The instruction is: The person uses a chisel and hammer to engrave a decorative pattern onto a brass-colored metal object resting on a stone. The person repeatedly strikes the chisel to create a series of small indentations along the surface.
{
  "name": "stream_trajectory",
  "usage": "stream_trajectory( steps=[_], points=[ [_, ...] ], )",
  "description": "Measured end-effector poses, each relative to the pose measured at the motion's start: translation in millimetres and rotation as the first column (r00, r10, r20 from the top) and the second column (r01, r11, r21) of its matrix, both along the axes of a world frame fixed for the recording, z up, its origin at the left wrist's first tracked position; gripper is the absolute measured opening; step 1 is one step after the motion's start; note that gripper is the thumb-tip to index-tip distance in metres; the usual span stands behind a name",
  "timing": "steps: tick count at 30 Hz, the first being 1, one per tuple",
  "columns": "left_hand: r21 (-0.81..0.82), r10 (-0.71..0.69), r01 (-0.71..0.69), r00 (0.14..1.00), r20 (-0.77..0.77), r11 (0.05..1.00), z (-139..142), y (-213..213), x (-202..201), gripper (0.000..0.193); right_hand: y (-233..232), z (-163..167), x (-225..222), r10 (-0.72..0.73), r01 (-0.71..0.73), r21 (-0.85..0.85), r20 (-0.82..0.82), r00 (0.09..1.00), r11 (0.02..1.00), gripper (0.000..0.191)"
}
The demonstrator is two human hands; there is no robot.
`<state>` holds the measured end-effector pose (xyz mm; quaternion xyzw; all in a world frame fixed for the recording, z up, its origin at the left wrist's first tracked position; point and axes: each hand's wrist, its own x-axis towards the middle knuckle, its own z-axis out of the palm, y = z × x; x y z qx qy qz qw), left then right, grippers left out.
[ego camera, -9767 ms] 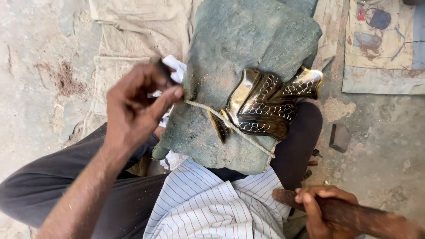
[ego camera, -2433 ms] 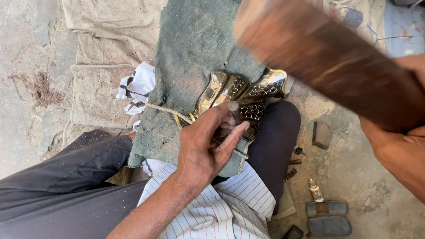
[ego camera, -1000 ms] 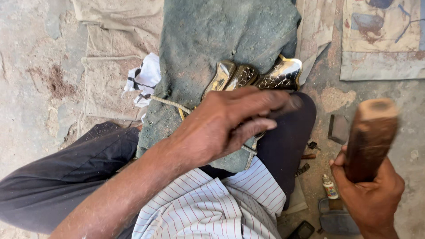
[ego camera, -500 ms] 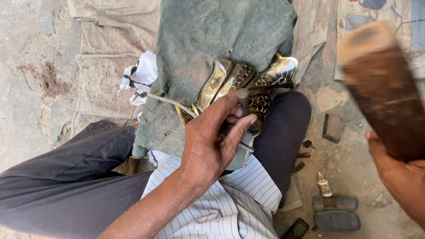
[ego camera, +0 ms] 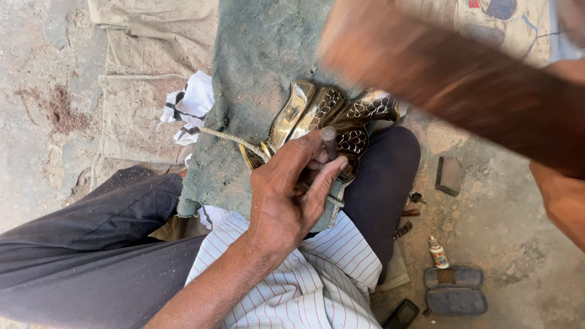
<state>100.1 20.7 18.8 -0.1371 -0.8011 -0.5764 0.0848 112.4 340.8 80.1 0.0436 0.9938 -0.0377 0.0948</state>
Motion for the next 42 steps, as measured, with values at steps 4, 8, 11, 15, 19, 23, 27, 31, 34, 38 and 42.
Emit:
stream_trajectory(
  steps=[4,8,11,15,19,23,27,31,34,38,42],
  points=[
    [0.002,-0.012,0.012,1.000,0.007,1.000,-2.2,-1.0,-0.3,0.041,-19.6,24.5,-8.7,0.145,-0.146,0.054,0.023,0.989,0.988,0.033],
    [0.008,-0.010,0.010,1.000,-0.009,1.000,-5.3,-0.5,-0.7,0.041,-29.5,33.2,-14.7,0.171,-0.171,0.058,0.016,0.985,0.983,0.034],
    [0.000,0.000,0.000,1.000,-0.002,1.000,-8.1,-0.7,0.0,0.037,-30.9,35.0,-13.6,0.160,-0.160,0.038,0.017,0.987,0.986,0.034],
    [0.068,-0.015,0.010,0.997,0.082,0.998,-11.1,1.9,0.3,0.021,-24.3,32.6,-7.2,0.145,-0.145,0.012,-0.002,0.989,0.989,0.034],
    [0.161,0.063,-0.075,0.995,0.081,0.984,-10.2,9.3,1.7,0.026,-13.2,29.8,-9.7,0.158,-0.160,0.031,0.064,0.985,0.987,0.035],
    [0.173,0.089,-0.104,0.992,0.095,0.979,-7.0,14.3,1.3,0.030,-10.9,33.1,-20.9,0.182,-0.184,0.051,0.046,0.982,0.982,0.036],
    [0.182,0.076,-0.105,0.984,0.163,0.978,-3.0,14.1,-0.6,0.026,-20.6,41.6,-30.0,0.211,-0.212,0.056,0.026,0.977,0.976,0.036],
    [0.150,0.086,-0.116,0.977,0.196,0.982,1.4,14.9,-7.6,0.028,-33.8,51.1,-36.3,0.228,-0.227,0.050,-0.005,0.974,0.973,0.037],
    [0.102,0.044,-0.069,0.973,0.228,0.992,2.6,15.8,-23.2,0.027,-43.5,59.1,-40.0,0.231,-0.230,0.037,-0.041,0.972,0.973,0.038],
    [0.093,-0.022,-0.006,0.954,0.300,0.996,4.4,16.0,-39.5,0.026,-53.9,69.1,-35.3,0.249,-0.248,0.023,-0.108,0.962,0.968,0.039],
    [0.038,0.014,-0.024,0.971,0.237,0.999,8.2,15.1,-30.4,0.029,-45.1,57.2,-20.0,0.224,-0.230,-0.019,-0.166,0.960,0.973,0.039]
  ],
)
